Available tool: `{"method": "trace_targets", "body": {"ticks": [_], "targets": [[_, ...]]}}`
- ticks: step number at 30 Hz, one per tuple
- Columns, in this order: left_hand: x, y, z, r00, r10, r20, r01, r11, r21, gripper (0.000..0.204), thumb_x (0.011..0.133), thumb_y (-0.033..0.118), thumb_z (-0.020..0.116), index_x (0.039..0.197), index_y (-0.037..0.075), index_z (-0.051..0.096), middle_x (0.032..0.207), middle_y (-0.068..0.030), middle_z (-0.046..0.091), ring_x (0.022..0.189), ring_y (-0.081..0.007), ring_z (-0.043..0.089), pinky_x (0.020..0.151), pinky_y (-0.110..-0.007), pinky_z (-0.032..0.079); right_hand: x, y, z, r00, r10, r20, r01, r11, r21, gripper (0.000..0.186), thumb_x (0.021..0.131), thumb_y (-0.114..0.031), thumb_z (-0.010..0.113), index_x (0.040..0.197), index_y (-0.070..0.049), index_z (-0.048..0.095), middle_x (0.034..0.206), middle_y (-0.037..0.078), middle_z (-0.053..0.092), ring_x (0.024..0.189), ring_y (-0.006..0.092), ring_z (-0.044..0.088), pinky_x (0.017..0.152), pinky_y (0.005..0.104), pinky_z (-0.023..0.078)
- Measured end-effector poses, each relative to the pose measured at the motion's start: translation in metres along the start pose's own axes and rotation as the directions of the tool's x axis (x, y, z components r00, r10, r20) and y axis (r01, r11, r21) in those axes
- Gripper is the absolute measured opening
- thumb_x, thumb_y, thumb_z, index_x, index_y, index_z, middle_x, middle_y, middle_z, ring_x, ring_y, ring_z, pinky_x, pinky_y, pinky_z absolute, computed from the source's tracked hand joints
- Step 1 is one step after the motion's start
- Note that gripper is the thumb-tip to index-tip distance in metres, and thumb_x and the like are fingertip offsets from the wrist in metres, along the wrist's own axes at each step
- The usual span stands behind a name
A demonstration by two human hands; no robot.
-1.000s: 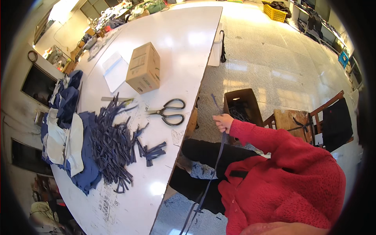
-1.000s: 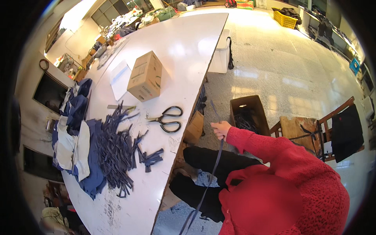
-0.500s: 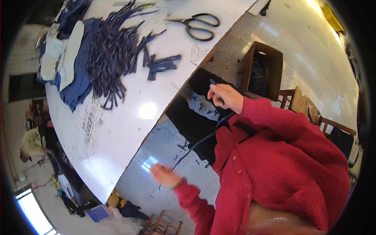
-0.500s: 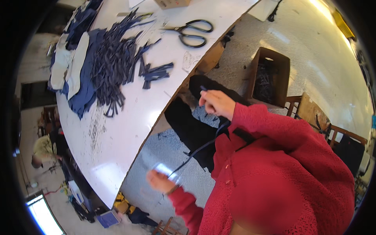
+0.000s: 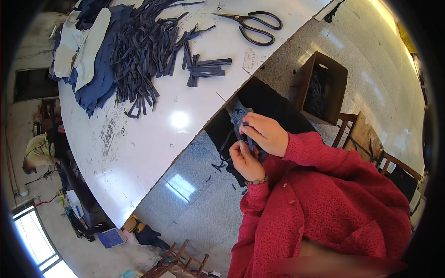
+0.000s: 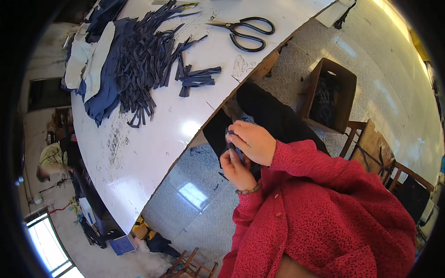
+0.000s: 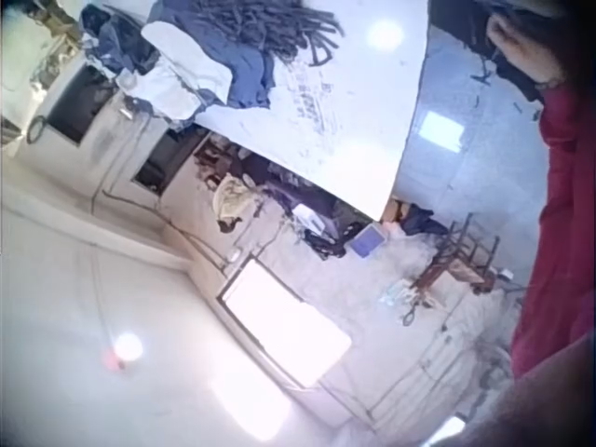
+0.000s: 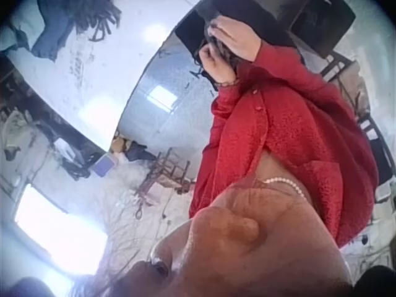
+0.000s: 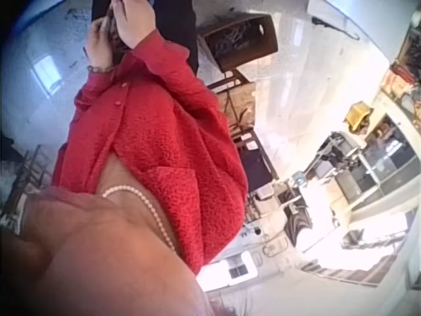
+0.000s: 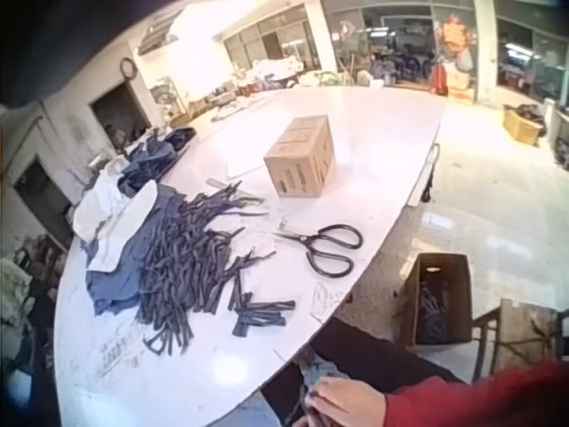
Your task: Cutting blue denim fabric into strips and organizing them using scissors.
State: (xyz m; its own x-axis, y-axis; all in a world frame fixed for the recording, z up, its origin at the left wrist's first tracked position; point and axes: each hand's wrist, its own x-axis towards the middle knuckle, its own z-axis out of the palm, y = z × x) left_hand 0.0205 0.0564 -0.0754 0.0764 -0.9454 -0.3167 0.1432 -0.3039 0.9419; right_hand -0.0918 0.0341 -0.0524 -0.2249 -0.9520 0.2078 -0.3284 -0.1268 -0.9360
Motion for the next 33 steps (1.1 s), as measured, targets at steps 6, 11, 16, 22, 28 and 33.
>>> {"method": "trace_targets", "body": {"ticks": [6, 11, 16, 22, 28, 33], "targets": [[0.023, 0.014, 0.002, 0.992, 0.118, 0.045, -0.121, 0.989, 0.089, 0.013, 0.1, 0.015, 0.047, 0.1, 0.003, 0.052, 0.082, -0.0038, 0.06, 0.072, -0.0092, 0.055, 0.066, -0.023, 0.045, 0.013, -0.012, -0.026, 0.97, 0.169, 0.174, -0.152, 0.982, -0.109, 0.008, 0.09, -0.011, 0.056, 0.091, -0.003, 0.057, 0.075, 0.012, 0.063, 0.07, 0.0283, 0.064, 0.064, 0.0339, 0.049], [0.037, 0.03, 0.025, 0.959, 0.271, 0.082, -0.279, 0.861, 0.425, 0.013, 0.097, 0.013, 0.051, 0.099, 0.001, 0.055, 0.078, -0.0065, 0.062, 0.071, -0.0113, 0.059, 0.062, -0.026, 0.048, 0.019, -0.021, -0.031, 0.941, 0.182, 0.285, -0.209, 0.976, 0.067, 0.014, 0.087, -0.01, 0.061, 0.098, -0.004, 0.054, 0.076, 0.012, 0.065, 0.072, 0.026, 0.067, 0.065, 0.0347, 0.051], [0.045, 0.048, 0.02, 0.969, 0.222, 0.11, -0.248, 0.867, 0.432, 0.014, 0.098, 0.017, 0.048, 0.102, 0.004, 0.053, 0.084, -0.0004, 0.056, 0.07, -0.0056, 0.049, 0.06, -0.019, 0.04, 0.06, -0.015, -0.072, 0.988, 0.148, 0.054, -0.135, 0.971, -0.198, 0.026, 0.084, -0.019, 0.067, 0.099, -0.004, 0.052, 0.074, 0.011, 0.062, 0.067, 0.0246, 0.064, 0.062, 0.0335, 0.049], [0.063, 0.071, 0.029, 0.939, 0.317, 0.134, -0.344, 0.853, 0.392, 0.014, 0.098, 0.018, 0.049, 0.101, 0.006, 0.054, 0.08, 0.0014, 0.054, 0.068, -0.0037, 0.047, 0.059, -0.018, 0.038, 0.156, 0.052, -0.141, 0.977, -0.203, -0.062, 0.027, 0.412, -0.911, 0.037, 0.077, -0.011, 0.065, 0.108, 0.001, 0.05, 0.108, 0.017, 0.055, 0.099, 0.033, 0.056, 0.081, 0.0401, 0.05], [0.07, 0.081, 0.03, 0.936, 0.331, 0.116, -0.347, 0.825, 0.445, 0.016, 0.098, 0.021, 0.049, 0.1, 0.006, 0.054, 0.076, 0.0015, 0.054, 0.069, -0.0043, 0.048, 0.06, -0.018, 0.039, 0.194, 0.033, -0.145, 0.976, 0.218, -0.024, -0.098, 0.338, -0.936, 0.048, 0.075, -0.007, 0.064, 0.12, -0.006, 0.046, 0.099, 0.018, 0.06, 0.093, 0.0359, 0.061, 0.075, 0.0432, 0.053], [0.07, 0.083, 0.025, 0.933, 0.343, 0.105, -0.352, 0.82, 0.451, 0.017, 0.099, 0.02, 0.049, 0.102, 0.005, 0.054, 0.08, 0.0003, 0.055, 0.072, -0.0059, 0.051, 0.061, -0.019, 0.041, 0.159, 0.036, -0.171, 0.984, 0.165, 0.074, -0.117, 0.892, -0.436, 0.059, 0.074, 0.005, 0.059, 0.125, -0.012, 0.035, 0.099, 0.015, 0.06, 0.075, 0.0264, 0.062, 0.067, 0.0348, 0.05]]}}
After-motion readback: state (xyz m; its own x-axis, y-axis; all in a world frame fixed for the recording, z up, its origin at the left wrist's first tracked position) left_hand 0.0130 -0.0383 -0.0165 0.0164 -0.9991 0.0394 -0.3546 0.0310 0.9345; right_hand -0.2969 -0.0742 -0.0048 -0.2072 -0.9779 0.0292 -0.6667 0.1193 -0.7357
